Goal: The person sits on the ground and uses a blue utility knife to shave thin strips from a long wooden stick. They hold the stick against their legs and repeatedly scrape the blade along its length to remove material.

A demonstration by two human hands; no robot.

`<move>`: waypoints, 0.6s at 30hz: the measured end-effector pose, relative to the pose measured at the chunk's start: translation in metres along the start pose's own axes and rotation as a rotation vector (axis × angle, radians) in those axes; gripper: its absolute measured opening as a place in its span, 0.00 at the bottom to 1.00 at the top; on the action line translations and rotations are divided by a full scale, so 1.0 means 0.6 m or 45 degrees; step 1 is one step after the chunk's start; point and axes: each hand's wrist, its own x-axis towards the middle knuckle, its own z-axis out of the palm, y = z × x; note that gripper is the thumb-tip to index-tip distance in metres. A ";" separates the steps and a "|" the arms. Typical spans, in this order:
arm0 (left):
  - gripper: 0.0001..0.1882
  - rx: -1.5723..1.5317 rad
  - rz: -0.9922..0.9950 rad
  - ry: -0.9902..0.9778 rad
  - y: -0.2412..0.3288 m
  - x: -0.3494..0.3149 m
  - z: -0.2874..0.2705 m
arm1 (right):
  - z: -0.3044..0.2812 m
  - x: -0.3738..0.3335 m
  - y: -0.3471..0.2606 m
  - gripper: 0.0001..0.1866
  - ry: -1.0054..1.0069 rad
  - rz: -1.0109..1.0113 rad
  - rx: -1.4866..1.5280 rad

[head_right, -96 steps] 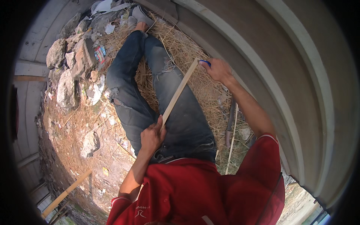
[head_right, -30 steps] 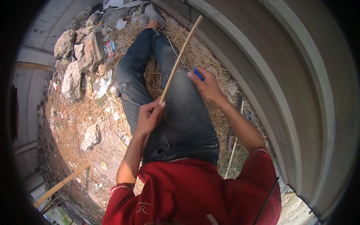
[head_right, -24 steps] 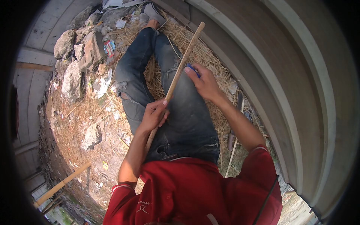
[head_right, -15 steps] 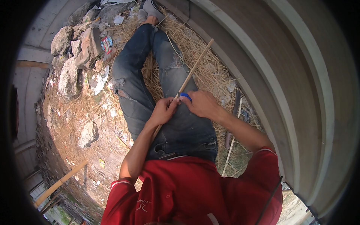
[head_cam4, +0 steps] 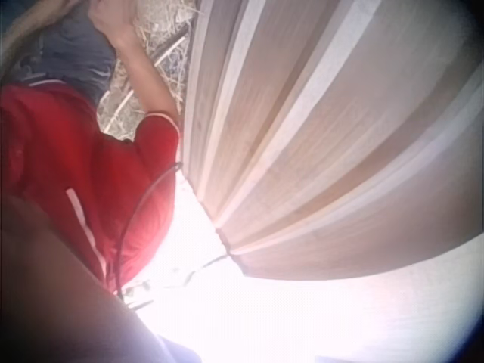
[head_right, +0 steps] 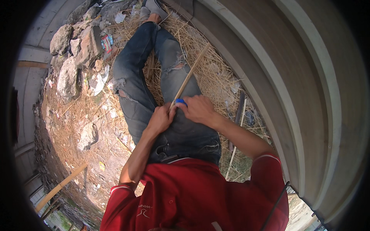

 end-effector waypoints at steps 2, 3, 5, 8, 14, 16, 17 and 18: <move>0.15 0.029 -0.034 0.005 0.014 -0.026 -0.011 | 0.008 0.005 0.005 0.28 0.016 0.004 0.016; 0.14 0.045 -0.051 0.007 0.016 -0.043 -0.015 | 0.006 0.008 0.008 0.29 0.023 0.046 0.035; 0.16 0.078 -0.062 -0.046 -0.003 -0.084 -0.012 | -0.002 0.015 0.022 0.29 0.038 0.130 0.072; 0.16 0.082 -0.078 -0.069 -0.015 -0.141 -0.019 | -0.019 0.029 0.029 0.33 0.050 0.250 0.141; 0.14 0.139 -0.053 -0.103 -0.007 -0.197 -0.025 | -0.102 0.125 0.219 0.37 0.390 0.664 0.082; 0.15 0.121 -0.016 -0.108 -0.017 -0.199 -0.031 | -0.133 0.127 0.282 0.36 0.584 0.675 0.108; 0.15 0.107 -0.017 -0.089 -0.021 -0.200 -0.026 | -0.146 0.122 0.288 0.37 0.621 0.644 0.136; 0.15 0.093 -0.016 -0.072 -0.022 -0.199 -0.023 | -0.155 0.120 0.291 0.37 0.658 0.615 0.165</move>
